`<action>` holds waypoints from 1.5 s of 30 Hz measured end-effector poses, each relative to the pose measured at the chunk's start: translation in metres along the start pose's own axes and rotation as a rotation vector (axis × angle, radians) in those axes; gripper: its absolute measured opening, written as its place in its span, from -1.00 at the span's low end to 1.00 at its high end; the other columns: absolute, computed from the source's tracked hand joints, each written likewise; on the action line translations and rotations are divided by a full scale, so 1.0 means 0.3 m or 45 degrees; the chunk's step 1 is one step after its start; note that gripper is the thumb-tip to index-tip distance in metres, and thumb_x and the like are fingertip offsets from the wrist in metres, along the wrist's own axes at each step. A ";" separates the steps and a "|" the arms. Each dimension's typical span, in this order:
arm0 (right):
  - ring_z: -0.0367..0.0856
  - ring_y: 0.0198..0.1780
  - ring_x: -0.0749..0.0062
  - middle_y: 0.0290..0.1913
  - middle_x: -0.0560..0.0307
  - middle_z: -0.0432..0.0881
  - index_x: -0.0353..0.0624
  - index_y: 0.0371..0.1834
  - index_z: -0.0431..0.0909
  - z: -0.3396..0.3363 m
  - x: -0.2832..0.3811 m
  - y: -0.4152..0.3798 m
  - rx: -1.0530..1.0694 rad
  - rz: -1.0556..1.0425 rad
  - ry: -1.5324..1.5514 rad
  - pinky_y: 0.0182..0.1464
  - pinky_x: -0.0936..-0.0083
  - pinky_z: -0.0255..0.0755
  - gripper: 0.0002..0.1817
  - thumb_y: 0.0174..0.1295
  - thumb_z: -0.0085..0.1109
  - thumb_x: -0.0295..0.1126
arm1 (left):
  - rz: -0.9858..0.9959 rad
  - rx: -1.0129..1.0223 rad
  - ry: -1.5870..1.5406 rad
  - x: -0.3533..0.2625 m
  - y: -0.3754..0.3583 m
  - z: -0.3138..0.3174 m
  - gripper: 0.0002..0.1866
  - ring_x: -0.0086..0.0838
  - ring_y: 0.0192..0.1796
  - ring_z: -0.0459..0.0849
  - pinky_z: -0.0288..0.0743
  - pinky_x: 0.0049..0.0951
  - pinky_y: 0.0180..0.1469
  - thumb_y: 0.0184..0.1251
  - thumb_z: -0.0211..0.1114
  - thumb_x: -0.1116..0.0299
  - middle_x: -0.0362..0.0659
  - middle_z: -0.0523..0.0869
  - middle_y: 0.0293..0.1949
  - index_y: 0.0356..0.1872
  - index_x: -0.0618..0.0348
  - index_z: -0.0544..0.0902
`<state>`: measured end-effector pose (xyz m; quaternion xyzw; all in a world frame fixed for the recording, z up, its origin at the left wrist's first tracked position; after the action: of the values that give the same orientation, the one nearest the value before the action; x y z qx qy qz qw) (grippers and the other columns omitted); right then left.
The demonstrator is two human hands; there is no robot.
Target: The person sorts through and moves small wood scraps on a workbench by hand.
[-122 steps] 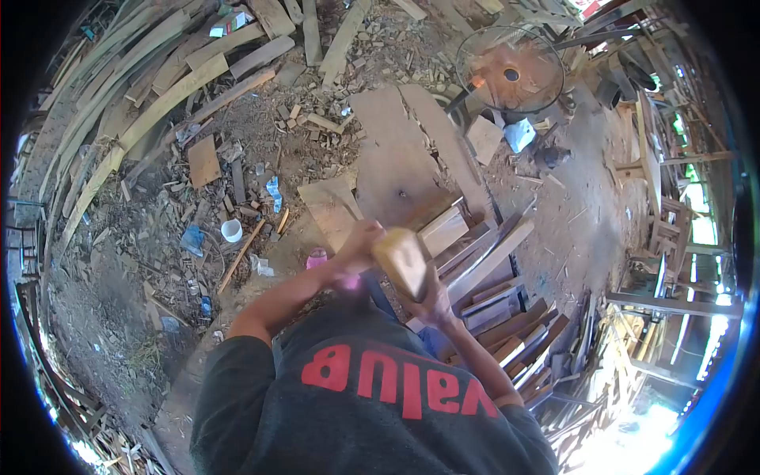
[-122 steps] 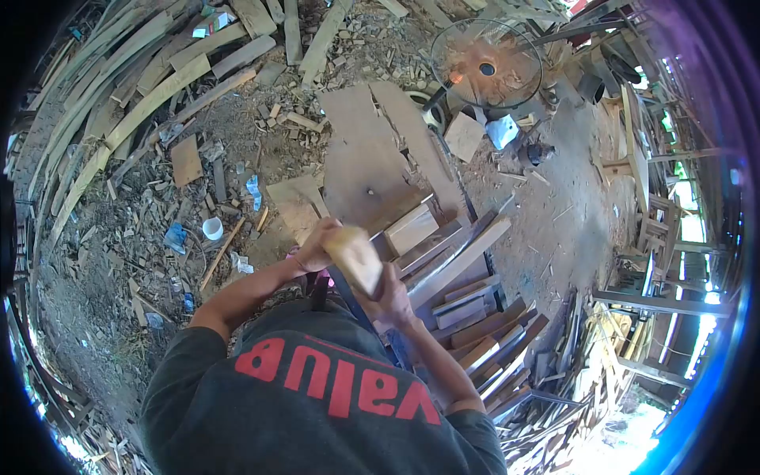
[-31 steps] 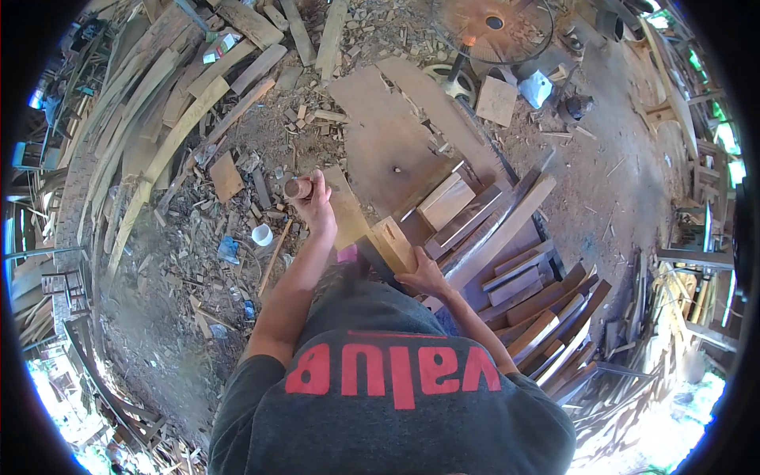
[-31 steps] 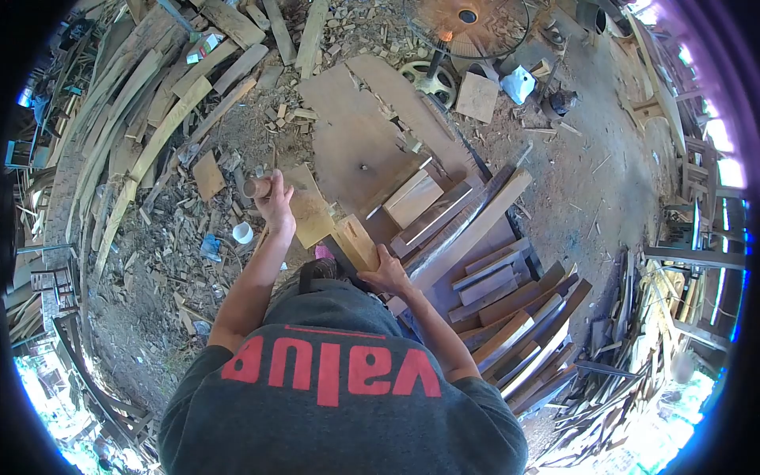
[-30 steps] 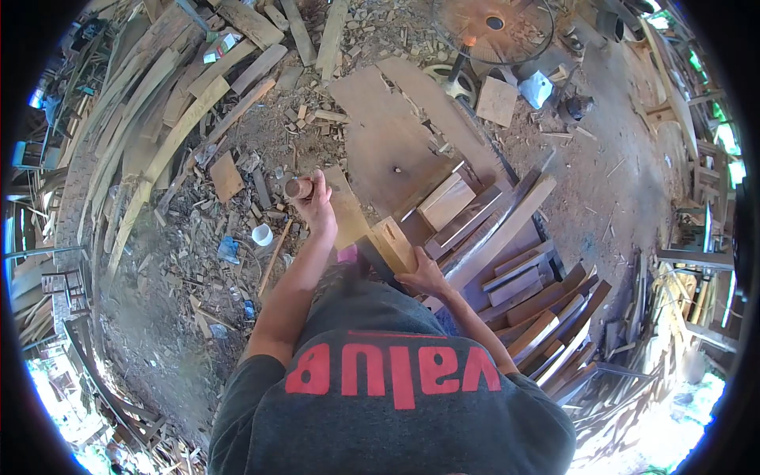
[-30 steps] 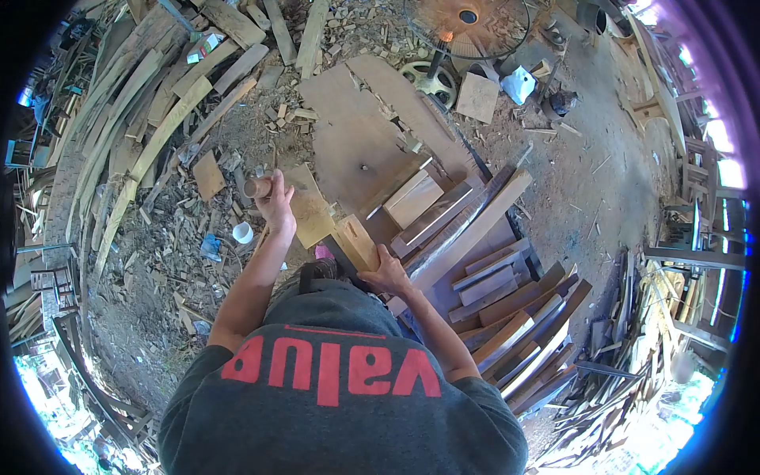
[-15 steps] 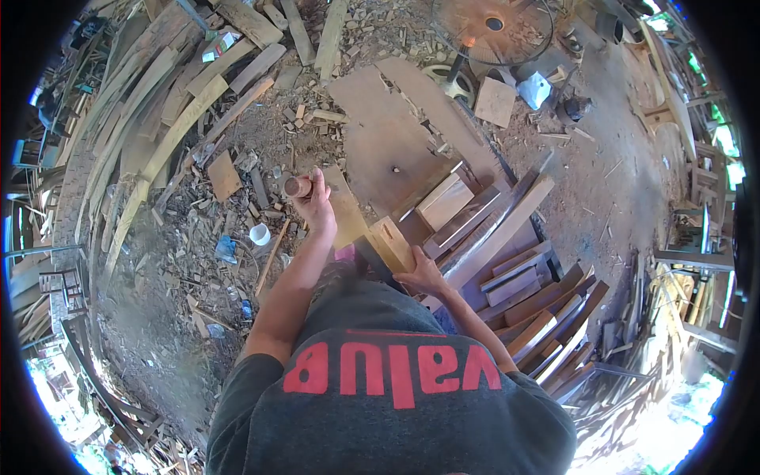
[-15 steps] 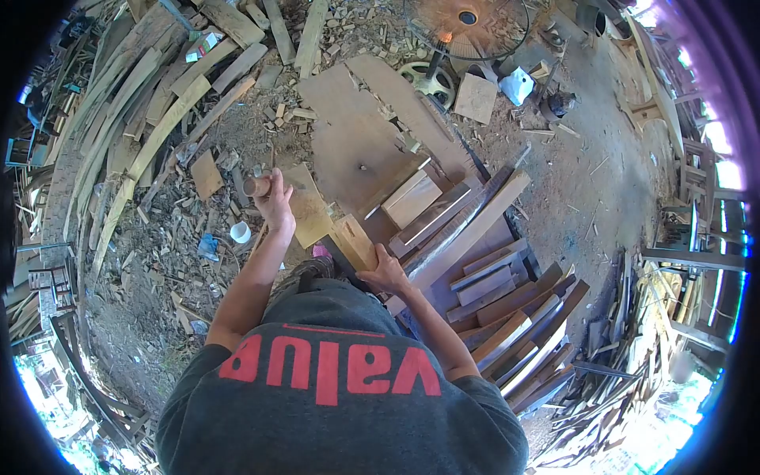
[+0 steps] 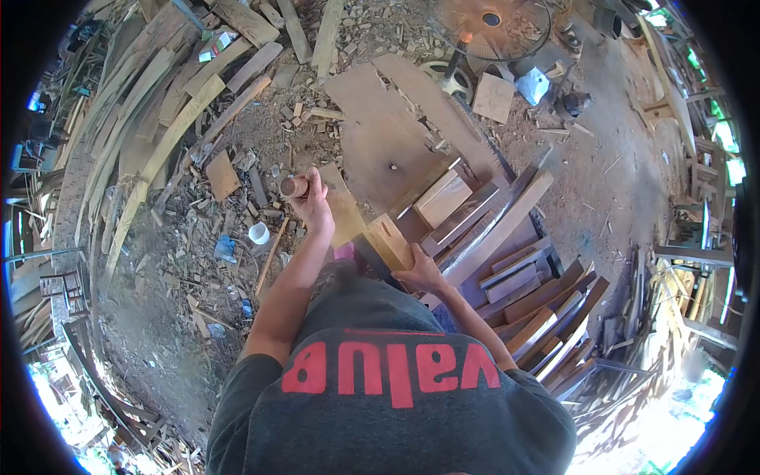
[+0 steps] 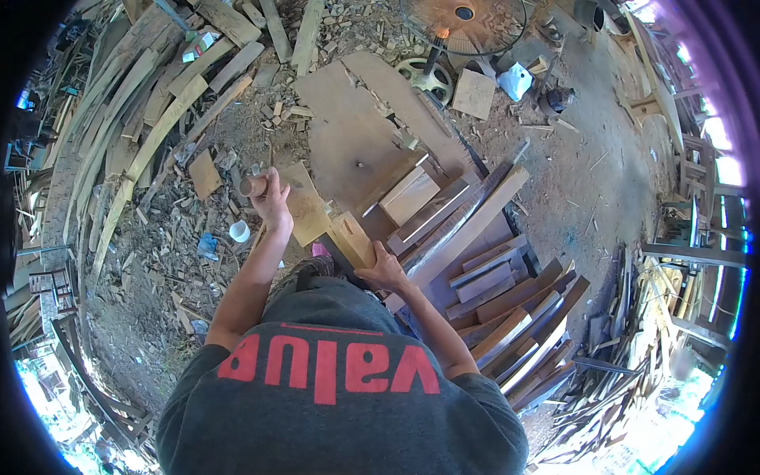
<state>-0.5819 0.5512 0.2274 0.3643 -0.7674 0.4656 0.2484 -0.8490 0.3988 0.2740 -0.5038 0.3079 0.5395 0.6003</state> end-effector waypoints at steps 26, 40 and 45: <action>0.69 -0.07 -0.12 -0.14 -0.34 0.66 -0.25 0.06 0.34 -0.165 0.123 0.031 -0.135 -0.056 0.006 0.01 0.14 0.52 -0.25 -0.11 0.48 -0.05 | 0.358 0.146 0.348 -0.103 -0.026 0.035 -0.74 -0.62 -0.30 0.58 0.49 -0.57 -0.16 0.16 0.57 0.35 -0.35 0.63 -0.36 -0.28 0.12 0.61; 0.65 0.09 0.01 0.03 -0.28 0.64 -0.28 0.33 0.32 -0.216 0.246 0.031 -0.158 0.003 0.075 0.15 0.24 0.48 -0.06 -0.15 0.46 -0.05 | 0.486 0.134 0.638 -0.109 0.029 0.016 -0.74 -0.60 -0.37 0.61 0.52 -0.53 -0.23 0.10 0.60 0.32 -0.28 0.69 -0.42 -0.37 0.18 0.66; 0.65 0.08 -0.05 0.00 -0.32 0.63 -0.28 0.25 0.31 -0.209 0.230 0.025 -0.152 -0.020 0.036 0.13 0.21 0.49 -0.11 -0.13 0.46 -0.04 | 0.483 0.102 0.602 -0.102 0.030 0.017 -0.74 -0.60 -0.37 0.60 0.51 -0.53 -0.24 0.10 0.60 0.32 -0.29 0.68 -0.43 -0.39 0.17 0.65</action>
<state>-0.6275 0.5870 0.3009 0.3483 -0.7872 0.4222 0.2842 -0.8655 0.3923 0.3009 -0.5248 0.5487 0.4971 0.4200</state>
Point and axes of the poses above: each hand's wrist, its own y-axis towards the middle knuckle, its own z-axis out of the palm, x = y × z, the point moved 9 cm from there along y, towards the middle knuckle
